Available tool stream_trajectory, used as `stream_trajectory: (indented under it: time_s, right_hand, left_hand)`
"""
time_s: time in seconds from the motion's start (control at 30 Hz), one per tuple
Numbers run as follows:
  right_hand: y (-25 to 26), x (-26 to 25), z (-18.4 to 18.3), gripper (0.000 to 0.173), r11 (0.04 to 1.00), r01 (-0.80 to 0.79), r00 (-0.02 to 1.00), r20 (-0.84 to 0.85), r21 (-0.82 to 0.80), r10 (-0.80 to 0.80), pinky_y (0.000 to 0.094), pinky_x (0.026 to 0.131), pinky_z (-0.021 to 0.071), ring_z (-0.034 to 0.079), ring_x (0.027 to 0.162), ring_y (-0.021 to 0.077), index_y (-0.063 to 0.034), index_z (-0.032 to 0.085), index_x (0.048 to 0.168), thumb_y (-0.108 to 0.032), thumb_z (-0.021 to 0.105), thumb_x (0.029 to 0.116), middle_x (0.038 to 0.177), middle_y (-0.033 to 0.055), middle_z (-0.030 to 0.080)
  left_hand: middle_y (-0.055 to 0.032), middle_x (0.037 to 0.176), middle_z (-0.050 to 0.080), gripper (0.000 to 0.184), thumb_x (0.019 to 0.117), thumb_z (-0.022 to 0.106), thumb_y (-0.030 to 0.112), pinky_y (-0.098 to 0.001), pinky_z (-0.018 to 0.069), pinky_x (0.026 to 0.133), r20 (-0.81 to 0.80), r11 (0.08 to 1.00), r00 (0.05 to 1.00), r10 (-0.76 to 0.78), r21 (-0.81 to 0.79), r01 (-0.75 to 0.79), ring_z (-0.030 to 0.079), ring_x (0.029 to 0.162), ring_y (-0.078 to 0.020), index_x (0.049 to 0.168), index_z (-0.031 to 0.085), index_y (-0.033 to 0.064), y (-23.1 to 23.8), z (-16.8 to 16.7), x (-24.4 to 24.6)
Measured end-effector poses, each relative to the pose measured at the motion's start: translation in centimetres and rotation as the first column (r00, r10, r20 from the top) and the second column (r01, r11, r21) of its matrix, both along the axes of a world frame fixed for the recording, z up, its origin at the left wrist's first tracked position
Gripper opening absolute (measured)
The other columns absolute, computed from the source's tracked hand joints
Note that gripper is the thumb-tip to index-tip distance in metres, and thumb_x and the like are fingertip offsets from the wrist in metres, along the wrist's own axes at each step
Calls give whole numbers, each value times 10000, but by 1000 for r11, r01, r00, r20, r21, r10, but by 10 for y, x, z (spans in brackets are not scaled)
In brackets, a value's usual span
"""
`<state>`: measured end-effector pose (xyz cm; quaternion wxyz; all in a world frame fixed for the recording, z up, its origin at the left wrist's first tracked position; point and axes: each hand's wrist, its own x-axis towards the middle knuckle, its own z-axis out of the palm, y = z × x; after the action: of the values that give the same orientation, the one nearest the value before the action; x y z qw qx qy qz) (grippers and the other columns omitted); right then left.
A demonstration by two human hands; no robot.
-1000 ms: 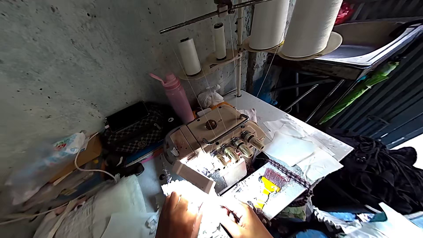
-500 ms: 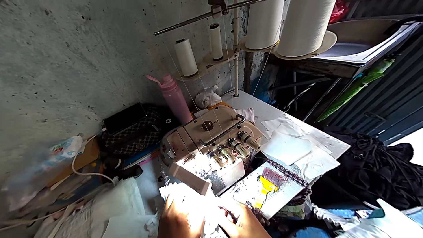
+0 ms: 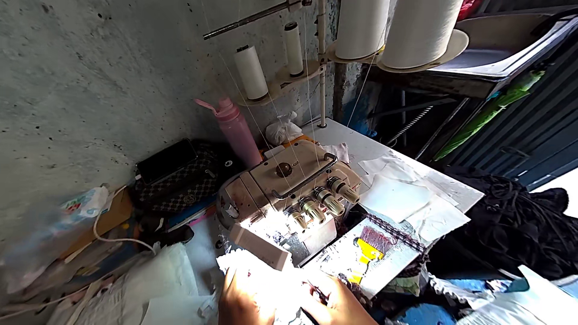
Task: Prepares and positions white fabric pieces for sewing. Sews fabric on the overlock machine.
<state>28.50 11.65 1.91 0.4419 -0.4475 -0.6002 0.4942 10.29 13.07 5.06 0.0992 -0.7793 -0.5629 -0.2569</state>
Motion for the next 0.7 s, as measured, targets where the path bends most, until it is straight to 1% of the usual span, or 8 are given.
stream_trajectory:
  time_s: [0.13, 0.23, 0.33, 0.47, 0.5, 0.6, 0.67, 0.7]
  right_hand:
    - [0, -1, -3, 142, 1000, 19, 999, -45, 5, -19, 152, 631, 388, 473, 690, -2, 19, 695, 867, -83, 602, 900, 755, -2, 520]
    - [0, -3, -4, 146, 998, 60, 997, -54, 5, -60, 150, 619, 383, 467, 674, -9, 24, 709, 888, -81, 607, 890, 742, -7, 525]
    - [2, -5, -6, 147, 997, 83, 994, -65, -1, -83, 121, 596, 360, 443, 655, -38, 12, 708, 900, -87, 601, 879, 741, -28, 508]
    - [6, -5, -2, 169, 997, 79, 995, -52, -10, -80, 133, 603, 381, 465, 659, -25, 16, 724, 923, -89, 596, 886, 756, -11, 540]
    - [7, -4, -2, 167, 997, 75, 996, -50, -18, -76, 144, 605, 382, 463, 659, -14, 18, 718, 914, -90, 593, 892, 753, -6, 537]
    - [10, -6, -4, 149, 996, 77, 995, -61, -36, -79, 151, 587, 353, 429, 641, -17, -25, 620, 774, -106, 588, 895, 724, -28, 484]
    - [10, -7, -5, 157, 996, 81, 994, -75, -37, -83, 149, 579, 347, 421, 631, -24, -39, 607, 754, -113, 591, 892, 718, -38, 480]
    - [10, -6, -6, 153, 996, 82, 993, -78, -33, -85, 147, 584, 354, 429, 638, -22, -30, 628, 768, -112, 595, 892, 723, -33, 490]
  left_hand:
    - [-142, 773, 712, 197, 752, 638, 179, -393, 555, 790, 9, 1000, 1000, 16, 4, -16, 705, 835, -305, 675, 697, 8, -1, 0, 2]
    - [-154, 768, 706, 190, 754, 635, 159, -393, 547, 789, 19, 1000, 1000, 20, 9, -20, 698, 833, -311, 667, 685, -2, 0, 1, 4]
    - [-164, 762, 695, 184, 752, 622, 140, -393, 547, 781, 15, 999, 999, 38, 25, -38, 691, 814, -314, 696, 689, -22, 1, 1, 6]
    - [-192, 763, 686, 163, 722, 644, 118, -423, 546, 779, 19, 998, 998, 65, 20, -65, 690, 811, -340, 704, 674, -41, 3, 3, 8]
    - [-205, 771, 688, 166, 724, 645, 113, -431, 548, 782, 18, 997, 997, 71, 22, -71, 693, 817, -354, 712, 672, -51, 3, 2, 9]
    - [-234, 830, 702, 215, 720, 650, 113, -429, 550, 790, 32, 996, 996, 89, 26, -89, 698, 854, -372, 789, 691, -87, 3, 1, 10]
    - [-242, 863, 713, 241, 717, 660, 119, -426, 551, 831, 39, 996, 996, 86, 22, -87, 706, 885, -372, 816, 698, -97, 3, 1, 9]
    - [-245, 868, 714, 254, 710, 662, 119, -427, 548, 842, 41, 996, 996, 85, 18, -85, 707, 890, -371, 826, 695, -105, 2, 1, 9]
